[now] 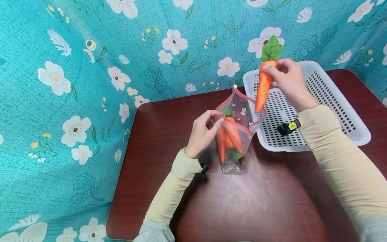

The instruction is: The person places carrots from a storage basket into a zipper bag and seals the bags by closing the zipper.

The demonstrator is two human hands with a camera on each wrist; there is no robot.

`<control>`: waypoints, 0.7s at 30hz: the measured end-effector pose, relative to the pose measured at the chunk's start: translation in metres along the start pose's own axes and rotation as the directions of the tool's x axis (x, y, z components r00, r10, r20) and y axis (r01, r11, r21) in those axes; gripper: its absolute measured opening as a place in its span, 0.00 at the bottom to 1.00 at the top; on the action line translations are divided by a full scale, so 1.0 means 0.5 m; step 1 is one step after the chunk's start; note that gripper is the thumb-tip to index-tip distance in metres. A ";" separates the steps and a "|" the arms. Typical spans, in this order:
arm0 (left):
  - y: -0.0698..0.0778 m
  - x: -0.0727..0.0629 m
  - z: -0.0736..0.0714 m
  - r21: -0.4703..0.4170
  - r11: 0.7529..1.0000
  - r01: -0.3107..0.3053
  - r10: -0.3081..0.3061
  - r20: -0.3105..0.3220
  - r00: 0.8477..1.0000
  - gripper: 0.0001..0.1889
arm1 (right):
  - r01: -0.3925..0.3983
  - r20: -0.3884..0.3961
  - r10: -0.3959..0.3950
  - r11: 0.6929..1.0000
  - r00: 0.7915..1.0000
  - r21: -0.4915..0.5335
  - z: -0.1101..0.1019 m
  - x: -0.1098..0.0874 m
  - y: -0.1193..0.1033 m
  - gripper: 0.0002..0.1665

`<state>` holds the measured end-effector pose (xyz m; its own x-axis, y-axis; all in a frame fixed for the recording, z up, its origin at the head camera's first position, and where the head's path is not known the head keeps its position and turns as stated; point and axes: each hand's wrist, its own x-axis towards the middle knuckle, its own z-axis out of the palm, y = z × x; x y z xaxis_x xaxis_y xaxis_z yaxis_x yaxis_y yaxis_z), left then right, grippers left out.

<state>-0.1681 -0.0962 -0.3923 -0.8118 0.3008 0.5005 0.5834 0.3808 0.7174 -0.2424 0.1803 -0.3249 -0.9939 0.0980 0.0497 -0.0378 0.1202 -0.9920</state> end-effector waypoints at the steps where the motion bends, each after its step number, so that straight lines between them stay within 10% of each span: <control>1: 0.000 0.000 0.000 0.000 1.000 -0.002 0.002 -0.002 1.000 0.11 | 0.003 0.004 -0.003 1.000 1.000 -0.009 0.002 -0.001 0.000 0.15; 21: 0.000 -0.002 -0.002 0.010 1.000 0.004 -0.004 -0.021 1.000 0.12 | 0.049 0.050 -0.047 0.998 0.998 -0.049 0.041 -0.024 -0.021 0.21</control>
<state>-0.1673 -0.0975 -0.3920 -0.8144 0.2812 0.5077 0.5804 0.3905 0.7146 -0.2321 0.1578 -0.3174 -0.9950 0.0431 0.0901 -0.0813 0.1731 -0.9815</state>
